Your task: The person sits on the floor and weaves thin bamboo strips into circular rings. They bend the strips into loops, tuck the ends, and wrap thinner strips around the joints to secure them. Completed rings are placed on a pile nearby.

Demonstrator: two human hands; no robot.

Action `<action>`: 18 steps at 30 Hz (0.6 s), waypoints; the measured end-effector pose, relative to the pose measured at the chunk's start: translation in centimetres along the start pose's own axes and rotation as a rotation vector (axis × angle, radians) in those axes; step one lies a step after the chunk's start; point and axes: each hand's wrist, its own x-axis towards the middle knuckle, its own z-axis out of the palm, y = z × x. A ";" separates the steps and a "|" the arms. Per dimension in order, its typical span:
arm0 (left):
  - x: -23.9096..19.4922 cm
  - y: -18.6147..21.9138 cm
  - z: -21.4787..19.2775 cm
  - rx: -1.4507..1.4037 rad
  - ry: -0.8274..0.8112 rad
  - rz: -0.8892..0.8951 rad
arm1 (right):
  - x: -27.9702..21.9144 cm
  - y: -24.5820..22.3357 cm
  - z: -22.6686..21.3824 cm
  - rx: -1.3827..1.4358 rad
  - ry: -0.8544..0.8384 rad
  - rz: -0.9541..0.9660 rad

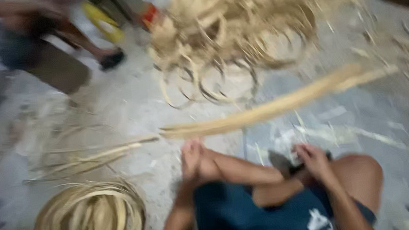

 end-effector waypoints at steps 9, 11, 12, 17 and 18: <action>15.6 -6.6 7.3 -0.309 0.031 -0.381 | -7.2 -2.9 -8.9 0.294 0.541 0.087; 18.6 -7.5 10.2 -0.039 0.045 -0.283 | -6.7 -0.9 -8.7 0.518 0.575 0.012; 19.2 -8.1 11.4 0.216 0.030 -0.167 | -6.5 -0.1 -8.4 0.562 0.573 -0.038; 22.0 -7.8 22.9 0.449 -0.268 0.072 | -4.6 1.7 -9.4 0.816 0.558 -0.003; 22.7 -7.1 26.2 0.431 -0.276 0.156 | -4.4 1.6 -9.5 0.823 0.565 0.028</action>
